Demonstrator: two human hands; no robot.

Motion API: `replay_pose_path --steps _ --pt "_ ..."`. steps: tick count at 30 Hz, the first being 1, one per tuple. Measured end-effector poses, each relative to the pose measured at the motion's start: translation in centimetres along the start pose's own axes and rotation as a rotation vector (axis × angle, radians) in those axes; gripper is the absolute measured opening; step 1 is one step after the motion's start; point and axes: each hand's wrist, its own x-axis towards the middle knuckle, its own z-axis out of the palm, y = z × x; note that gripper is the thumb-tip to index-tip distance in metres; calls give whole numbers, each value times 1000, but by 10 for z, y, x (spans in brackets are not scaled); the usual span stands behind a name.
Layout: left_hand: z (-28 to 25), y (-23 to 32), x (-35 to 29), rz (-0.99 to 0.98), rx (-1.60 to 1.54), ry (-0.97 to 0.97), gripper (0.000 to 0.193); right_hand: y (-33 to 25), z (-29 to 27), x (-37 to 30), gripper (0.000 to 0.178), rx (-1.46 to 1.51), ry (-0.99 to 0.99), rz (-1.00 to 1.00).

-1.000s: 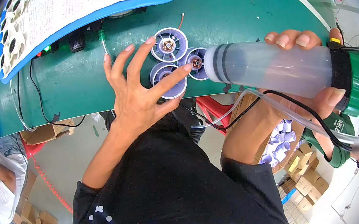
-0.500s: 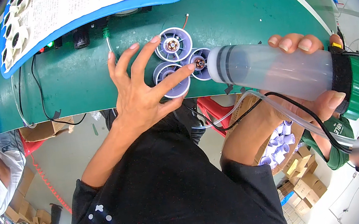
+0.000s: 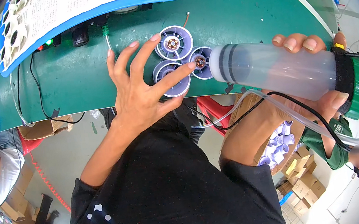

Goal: Assembling small cooling fans and applying adhesive using a pneumatic dispenser at an industrial workstation.

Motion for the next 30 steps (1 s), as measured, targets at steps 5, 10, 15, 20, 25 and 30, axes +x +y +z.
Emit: replay_pose_path --steps 5,10,15,20,25,30 --pt "-2 0 0 -1 -2 -10 63 0 0 0 84 69 -34 -28" --pt "-4 2 3 6 28 -34 67 -12 0 -4 85 -22 45 -67" --pt "0 -3 -5 -17 -32 68 65 -61 -5 -3 80 -178 227 -200" --pt "-1 -6 -7 -8 -138 192 76 -75 -14 4 44 -1166 603 -98" --pt "-10 -4 -4 -80 -11 57 65 -14 -49 6 65 -1810 159 664" --pt "-25 -24 -18 -14 -391 90 65 9 -94 -19 74 -1858 57 497"
